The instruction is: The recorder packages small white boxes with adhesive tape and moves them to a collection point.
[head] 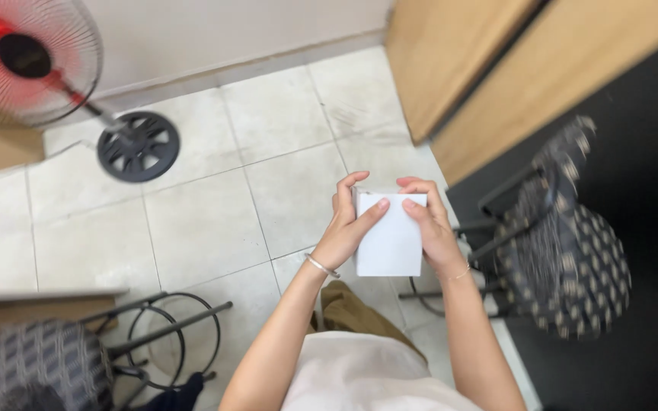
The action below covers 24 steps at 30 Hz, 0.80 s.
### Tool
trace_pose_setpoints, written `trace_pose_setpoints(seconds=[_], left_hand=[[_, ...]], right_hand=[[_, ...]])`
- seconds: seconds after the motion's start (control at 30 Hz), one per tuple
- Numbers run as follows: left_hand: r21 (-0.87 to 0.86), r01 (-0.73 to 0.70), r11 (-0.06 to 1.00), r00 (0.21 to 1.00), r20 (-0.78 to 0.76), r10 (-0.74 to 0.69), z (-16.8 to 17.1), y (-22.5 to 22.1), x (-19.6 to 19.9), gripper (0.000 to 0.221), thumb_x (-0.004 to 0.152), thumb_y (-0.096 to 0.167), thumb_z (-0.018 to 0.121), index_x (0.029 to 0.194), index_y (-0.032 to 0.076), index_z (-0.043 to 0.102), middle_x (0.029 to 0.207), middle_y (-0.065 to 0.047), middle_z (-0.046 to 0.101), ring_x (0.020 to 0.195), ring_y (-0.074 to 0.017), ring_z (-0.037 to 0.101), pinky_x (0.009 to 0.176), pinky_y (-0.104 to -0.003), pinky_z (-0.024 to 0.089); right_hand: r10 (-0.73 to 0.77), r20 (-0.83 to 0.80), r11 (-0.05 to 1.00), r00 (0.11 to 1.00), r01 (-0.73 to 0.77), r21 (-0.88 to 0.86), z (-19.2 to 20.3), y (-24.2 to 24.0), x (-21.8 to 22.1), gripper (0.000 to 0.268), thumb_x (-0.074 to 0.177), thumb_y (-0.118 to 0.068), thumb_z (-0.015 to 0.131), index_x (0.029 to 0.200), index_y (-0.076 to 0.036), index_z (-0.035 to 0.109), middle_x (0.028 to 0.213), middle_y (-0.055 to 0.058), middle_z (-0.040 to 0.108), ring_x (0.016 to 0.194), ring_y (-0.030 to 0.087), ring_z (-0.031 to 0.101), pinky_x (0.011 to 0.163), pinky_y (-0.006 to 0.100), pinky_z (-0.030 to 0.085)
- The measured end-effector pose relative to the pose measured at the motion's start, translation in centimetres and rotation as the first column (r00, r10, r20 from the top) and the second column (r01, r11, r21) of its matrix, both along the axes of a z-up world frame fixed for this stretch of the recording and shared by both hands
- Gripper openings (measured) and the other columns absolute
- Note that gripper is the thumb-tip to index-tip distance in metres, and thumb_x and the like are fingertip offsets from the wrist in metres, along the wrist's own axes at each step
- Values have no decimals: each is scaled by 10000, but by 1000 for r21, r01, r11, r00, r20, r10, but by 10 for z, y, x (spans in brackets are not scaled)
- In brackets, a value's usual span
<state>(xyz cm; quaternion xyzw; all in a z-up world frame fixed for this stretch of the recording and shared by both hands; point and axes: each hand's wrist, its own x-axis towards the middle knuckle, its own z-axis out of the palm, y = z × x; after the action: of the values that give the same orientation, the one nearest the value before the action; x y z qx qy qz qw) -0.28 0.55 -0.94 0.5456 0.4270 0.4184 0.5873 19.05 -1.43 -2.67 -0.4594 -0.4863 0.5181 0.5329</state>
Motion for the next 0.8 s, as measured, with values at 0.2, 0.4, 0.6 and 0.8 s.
trace_pose_setpoints(seconds=[0.2,0.4,0.6,0.8], left_hand=[[-26,-249,968,968,25,249,-15,10,-40,433,1028,462,524,1368,196,503,1363,-127,387,1374,-284,312,1140,-390,380],[-37,-488,872,873,-4,488,-10,13,-93,387,1026,430,536,1329,190,529,1344,-106,390,1348,-255,337,1121,-366,378],[-57,-633,772,770,52,636,-21,27,-161,347,1026,401,544,1305,194,539,1347,-105,397,1297,-251,395,1094,-356,409],[-63,-690,721,714,102,692,-20,68,-252,339,1020,390,576,1284,178,559,1329,-116,404,1265,-249,419,1085,-340,422]], right_hand=[[338,66,941,939,-337,-29,2,72,-48,205,1009,-218,586,1193,-130,561,1430,93,510,1202,167,515,1004,279,445],[544,-34,827,838,-543,-145,5,116,-122,227,981,-231,577,1189,-141,578,1437,61,515,1130,179,562,931,321,503],[672,79,740,736,-664,-109,9,156,-206,230,986,-236,603,1179,-121,653,1401,51,551,1162,159,581,951,301,506],[714,79,700,696,-703,-128,20,203,-307,262,968,-253,621,1182,-106,660,1337,12,598,1069,131,608,879,284,522]])
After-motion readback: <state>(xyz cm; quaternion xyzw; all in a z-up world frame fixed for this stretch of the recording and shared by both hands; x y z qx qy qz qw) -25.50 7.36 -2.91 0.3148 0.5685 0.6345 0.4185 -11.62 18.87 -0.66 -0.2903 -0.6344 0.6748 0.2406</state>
